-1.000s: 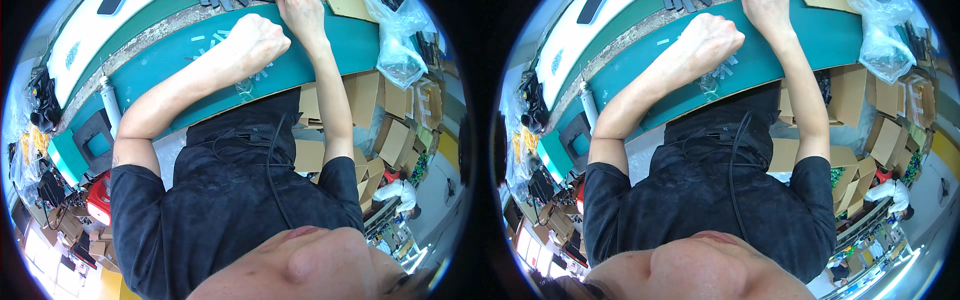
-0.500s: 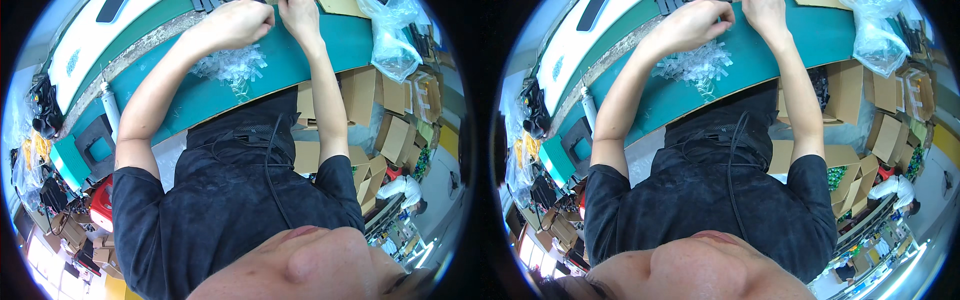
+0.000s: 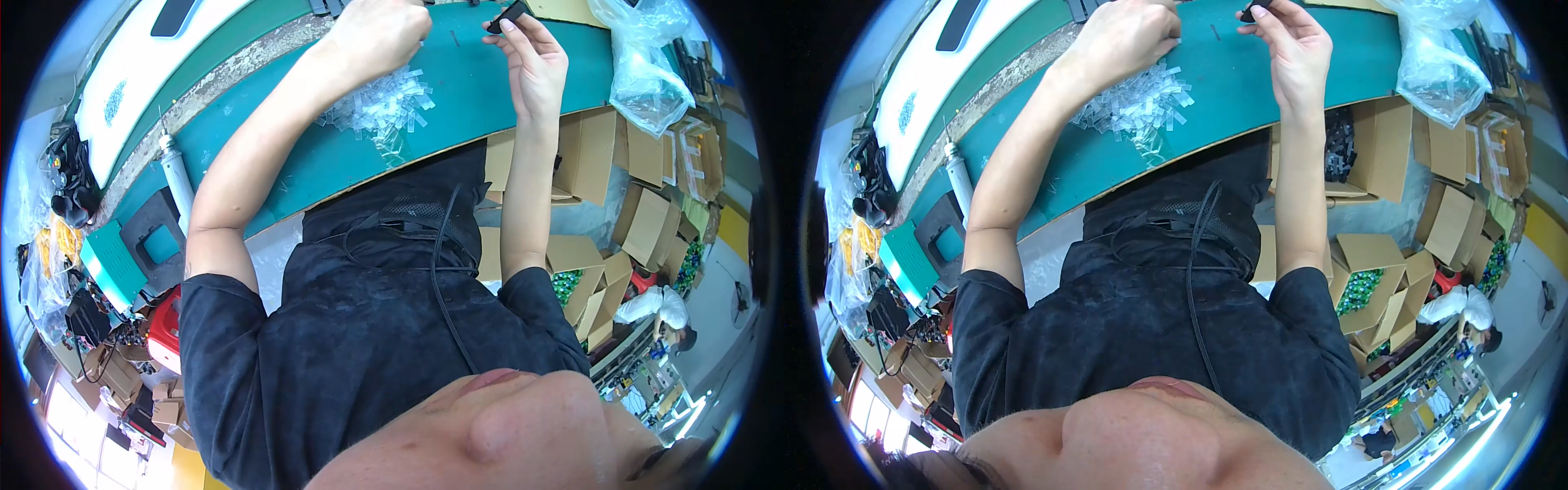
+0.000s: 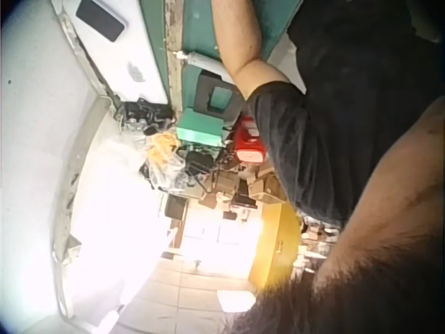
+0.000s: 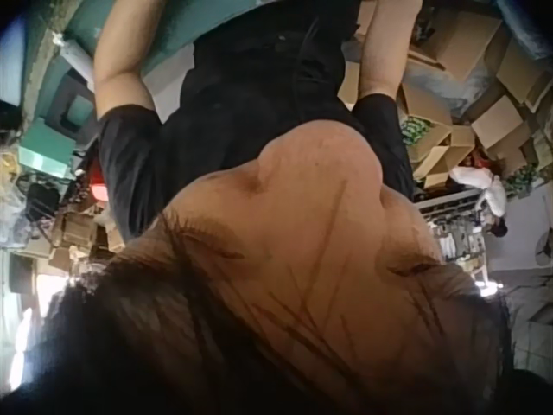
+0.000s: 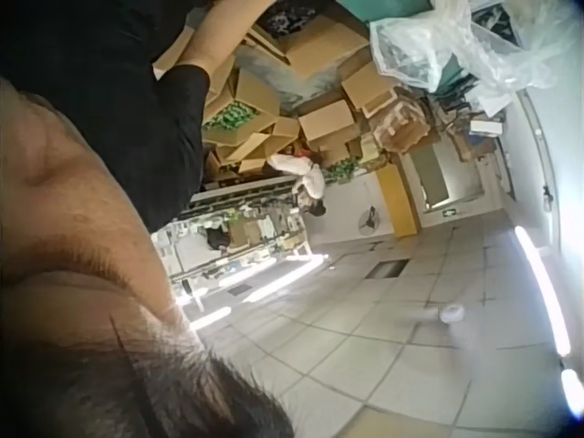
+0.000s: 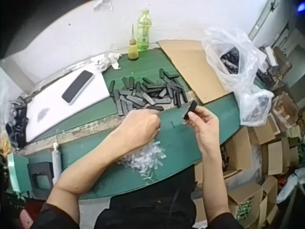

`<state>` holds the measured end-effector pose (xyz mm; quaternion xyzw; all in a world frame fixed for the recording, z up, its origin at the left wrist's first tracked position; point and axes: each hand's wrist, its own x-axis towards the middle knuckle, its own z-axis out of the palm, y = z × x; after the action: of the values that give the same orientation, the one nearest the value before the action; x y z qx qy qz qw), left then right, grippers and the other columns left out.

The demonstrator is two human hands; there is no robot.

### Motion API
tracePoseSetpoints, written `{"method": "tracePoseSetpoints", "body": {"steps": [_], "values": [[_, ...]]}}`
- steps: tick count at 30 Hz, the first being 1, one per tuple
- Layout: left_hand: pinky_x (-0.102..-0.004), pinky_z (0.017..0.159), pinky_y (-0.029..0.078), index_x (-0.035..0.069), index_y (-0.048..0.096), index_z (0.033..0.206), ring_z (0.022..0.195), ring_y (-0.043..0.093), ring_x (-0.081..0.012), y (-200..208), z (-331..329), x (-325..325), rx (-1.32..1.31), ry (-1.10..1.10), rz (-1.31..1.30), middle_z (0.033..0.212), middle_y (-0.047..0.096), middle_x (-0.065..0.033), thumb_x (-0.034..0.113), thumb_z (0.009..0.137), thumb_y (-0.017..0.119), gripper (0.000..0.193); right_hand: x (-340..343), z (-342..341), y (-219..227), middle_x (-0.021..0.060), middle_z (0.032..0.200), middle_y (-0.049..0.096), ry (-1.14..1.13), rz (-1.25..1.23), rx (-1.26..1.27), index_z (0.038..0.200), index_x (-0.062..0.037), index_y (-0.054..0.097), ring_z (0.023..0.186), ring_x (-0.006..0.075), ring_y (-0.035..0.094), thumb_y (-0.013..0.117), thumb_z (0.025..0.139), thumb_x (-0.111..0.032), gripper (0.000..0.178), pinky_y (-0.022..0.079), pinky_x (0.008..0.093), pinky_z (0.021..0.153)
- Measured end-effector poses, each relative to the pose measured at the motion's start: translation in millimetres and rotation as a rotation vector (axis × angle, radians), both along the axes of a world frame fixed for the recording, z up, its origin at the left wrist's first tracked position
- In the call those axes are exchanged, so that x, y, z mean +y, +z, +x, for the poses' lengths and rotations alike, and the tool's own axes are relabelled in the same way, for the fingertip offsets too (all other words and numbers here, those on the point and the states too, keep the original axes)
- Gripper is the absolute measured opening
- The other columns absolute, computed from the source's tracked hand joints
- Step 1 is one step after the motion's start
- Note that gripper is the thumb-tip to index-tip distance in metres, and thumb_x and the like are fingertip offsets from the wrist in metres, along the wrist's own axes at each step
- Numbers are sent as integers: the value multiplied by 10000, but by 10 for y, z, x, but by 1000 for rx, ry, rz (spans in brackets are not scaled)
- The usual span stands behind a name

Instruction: Assembling small plastic parts into electronic component housings at a workbench.

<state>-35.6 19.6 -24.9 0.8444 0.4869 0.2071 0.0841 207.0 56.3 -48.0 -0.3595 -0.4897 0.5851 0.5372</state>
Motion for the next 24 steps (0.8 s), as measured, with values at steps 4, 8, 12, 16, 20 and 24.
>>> {"method": "tracePoseSetpoints", "body": {"steps": [4,8,12,16,20,24], "values": [[-496,726,561,-13,743,813,822,701,-402,151,-139,63,-9,54,-64,774,692,-226,130,835,664,164,-7,141,-109,167,1048,744,51,17,62,1148,66,706,985,336,741,670,968,37,186,631,442,834],[-482,762,555,-3,742,853,860,694,-392,169,-154,22,-68,-9,-128,823,693,-209,145,841,711,152,-63,105,-116,169,1059,745,58,-7,63,1138,59,711,993,326,741,675,966,29,179,626,431,857],[-468,803,548,14,728,954,929,679,-381,-21,-95,8,-87,-72,-110,901,688,-192,146,856,722,165,-115,66,-113,183,1064,741,78,-25,80,1139,62,705,1009,331,738,668,967,30,178,622,442,892],[-468,813,546,7,701,1043,957,669,-393,26,-86,24,-85,-56,-202,975,686,-191,138,885,704,206,-163,47,-99,198,1081,733,131,-29,161,1147,68,695,1031,341,732,650,975,33,181,612,457,935],[-432,757,548,-27,700,1055,841,689,-361,104,-63,90,-426,-14,137,900,705,-184,128,934,680,199,-253,-42,5,206,1095,729,200,38,207,1155,71,686,1049,354,727,629,983,41,184,601,471,965],[-271,598,471,-53,740,1021,665,567,-74,574,38,-38,-808,168,-464,720,672,-54,123,968,692,190,-309,-116,38,197,1081,738,208,64,224,1141,65,692,1028,339,738,631,987,34,168,617,465,945]]}}
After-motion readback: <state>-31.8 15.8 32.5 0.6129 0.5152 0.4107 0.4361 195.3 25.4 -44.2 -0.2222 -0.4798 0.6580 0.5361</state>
